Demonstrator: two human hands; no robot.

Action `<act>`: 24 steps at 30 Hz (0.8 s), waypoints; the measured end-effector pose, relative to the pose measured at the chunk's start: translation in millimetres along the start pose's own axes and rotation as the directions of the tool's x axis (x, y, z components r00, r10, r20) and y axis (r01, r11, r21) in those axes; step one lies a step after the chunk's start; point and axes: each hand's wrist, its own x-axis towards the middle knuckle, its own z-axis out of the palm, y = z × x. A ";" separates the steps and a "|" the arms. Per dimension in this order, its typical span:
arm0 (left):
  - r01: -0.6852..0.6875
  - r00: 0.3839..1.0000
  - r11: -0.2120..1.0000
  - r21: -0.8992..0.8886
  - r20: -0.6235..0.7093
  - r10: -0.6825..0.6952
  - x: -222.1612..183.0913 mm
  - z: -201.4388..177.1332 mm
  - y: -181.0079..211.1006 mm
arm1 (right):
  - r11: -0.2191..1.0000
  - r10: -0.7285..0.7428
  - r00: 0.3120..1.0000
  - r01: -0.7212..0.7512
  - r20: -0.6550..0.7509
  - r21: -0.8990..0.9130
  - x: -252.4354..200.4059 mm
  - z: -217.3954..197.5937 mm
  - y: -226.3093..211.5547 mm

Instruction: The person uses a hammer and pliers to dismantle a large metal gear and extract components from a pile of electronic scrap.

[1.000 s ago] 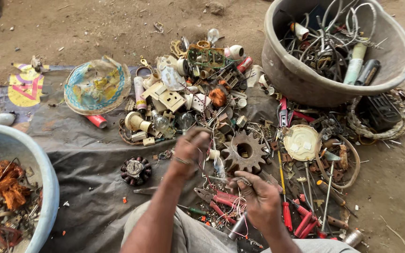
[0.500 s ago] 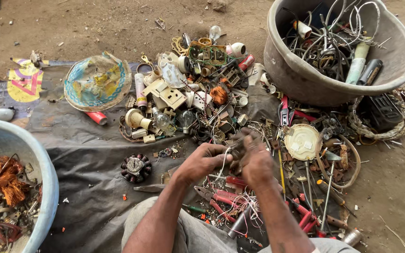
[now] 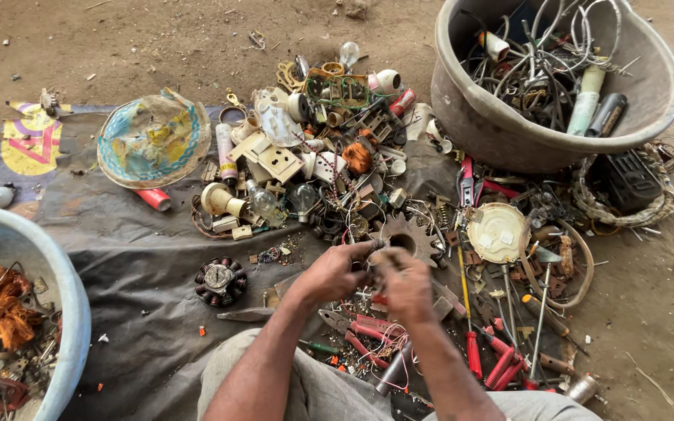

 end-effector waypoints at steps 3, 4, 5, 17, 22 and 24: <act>0.443 0.891 0.896 0.026 0.102 -0.443 -1.2 -9.9 9.7 | 0.676 -0.453 0.892 0.341 0.003 0.653 4.9 -37.6 -3.3; 0.455 0.888 0.891 -0.004 0.074 -0.453 1.7 -13.9 7.8 | 0.551 -0.462 0.886 0.326 -0.044 0.769 7.5 -51.7 -5.1; 0.466 0.884 0.884 -0.031 0.054 -0.464 4.2 -18.8 2.6 | 0.439 -0.495 0.867 0.303 -0.054 0.846 10.0 -67.7 -8.0; 0.296 0.553 0.955 0.024 -0.820 -0.151 28.4 -22.7 -40.1 | 0.495 -0.292 0.947 0.272 0.138 -0.825 4.3 -111.0 121.4; 0.439 0.667 0.882 0.172 -0.720 -0.191 19.7 -21.2 -22.0 | 0.558 -0.160 0.971 0.235 0.175 -0.796 12.2 -92.8 132.4; 0.633 0.674 0.726 0.269 -0.652 -0.346 13.0 -21.4 -14.1 | 0.685 -0.265 0.959 0.260 0.100 -0.680 15.0 -101.0 117.8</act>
